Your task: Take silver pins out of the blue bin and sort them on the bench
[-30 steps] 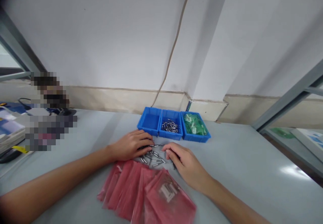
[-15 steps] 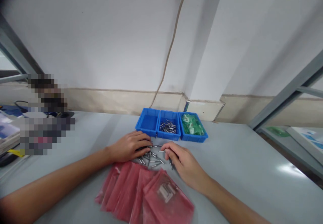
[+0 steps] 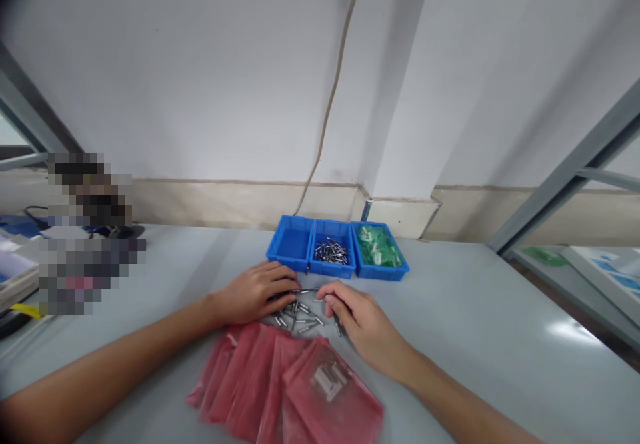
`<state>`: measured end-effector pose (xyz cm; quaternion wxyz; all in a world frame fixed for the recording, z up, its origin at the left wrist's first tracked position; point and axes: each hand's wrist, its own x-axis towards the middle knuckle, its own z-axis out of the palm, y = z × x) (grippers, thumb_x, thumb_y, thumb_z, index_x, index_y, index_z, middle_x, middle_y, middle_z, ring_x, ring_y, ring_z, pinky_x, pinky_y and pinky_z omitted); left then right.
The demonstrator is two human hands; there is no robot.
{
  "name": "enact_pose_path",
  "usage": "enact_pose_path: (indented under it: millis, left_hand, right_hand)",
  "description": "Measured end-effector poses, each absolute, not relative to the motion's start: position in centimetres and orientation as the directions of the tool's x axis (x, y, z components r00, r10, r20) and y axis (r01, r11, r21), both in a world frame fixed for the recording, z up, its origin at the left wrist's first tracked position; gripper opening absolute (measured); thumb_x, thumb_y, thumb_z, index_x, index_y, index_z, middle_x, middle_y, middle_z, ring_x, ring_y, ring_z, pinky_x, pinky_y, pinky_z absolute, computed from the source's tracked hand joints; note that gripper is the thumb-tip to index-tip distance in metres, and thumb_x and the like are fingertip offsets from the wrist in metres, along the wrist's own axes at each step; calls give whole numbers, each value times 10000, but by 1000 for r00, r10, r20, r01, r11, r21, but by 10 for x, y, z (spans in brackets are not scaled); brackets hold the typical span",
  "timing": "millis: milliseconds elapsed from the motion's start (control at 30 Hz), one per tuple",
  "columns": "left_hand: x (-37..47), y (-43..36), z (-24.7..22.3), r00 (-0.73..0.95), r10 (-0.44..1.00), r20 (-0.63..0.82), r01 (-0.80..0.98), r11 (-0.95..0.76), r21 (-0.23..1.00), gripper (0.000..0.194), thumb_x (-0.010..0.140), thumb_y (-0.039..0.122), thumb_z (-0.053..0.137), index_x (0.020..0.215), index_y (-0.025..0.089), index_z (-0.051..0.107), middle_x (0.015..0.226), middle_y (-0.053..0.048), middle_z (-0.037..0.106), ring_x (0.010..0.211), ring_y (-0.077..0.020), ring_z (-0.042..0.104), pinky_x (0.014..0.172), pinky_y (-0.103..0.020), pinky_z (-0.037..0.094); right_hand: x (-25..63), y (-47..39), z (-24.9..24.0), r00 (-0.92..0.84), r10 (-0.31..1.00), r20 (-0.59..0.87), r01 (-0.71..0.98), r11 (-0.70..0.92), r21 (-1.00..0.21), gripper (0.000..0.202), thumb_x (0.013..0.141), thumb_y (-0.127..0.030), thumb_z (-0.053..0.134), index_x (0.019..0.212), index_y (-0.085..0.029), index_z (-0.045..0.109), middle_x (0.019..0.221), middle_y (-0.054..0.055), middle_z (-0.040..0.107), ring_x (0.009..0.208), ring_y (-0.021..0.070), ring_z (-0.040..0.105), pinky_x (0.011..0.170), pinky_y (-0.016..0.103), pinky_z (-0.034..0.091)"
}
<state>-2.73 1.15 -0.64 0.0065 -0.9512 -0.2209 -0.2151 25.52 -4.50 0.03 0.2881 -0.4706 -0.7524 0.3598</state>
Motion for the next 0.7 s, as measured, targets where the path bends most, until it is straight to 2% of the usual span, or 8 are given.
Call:
enact_pose_path:
  millis: [233,700]
  left_hand:
    - [-28,12,-7,807,425,409,429,-899,89,299,1127,377,489,1220,187,700,1203,-81,707,1067,-214,666,960,-361,519]
    - [-27,12,-8,809,426,405,429,-899,88,298,1129,376,487,1217,184,697,1201,-86,709,1060,-215,665,954,-362,519]
  right_hand:
    - [254,-46,1,-397,913,93,495,298,-816,289,1136,-406,425,1142,-272,681,876,-2,693,722,181,578,693,301,453]
    - [254,-46,3,-400,911,100,512,312,-800,290,1134,-401,420,1146,-267,676,886,9,709,786,196,643,721,309,482]
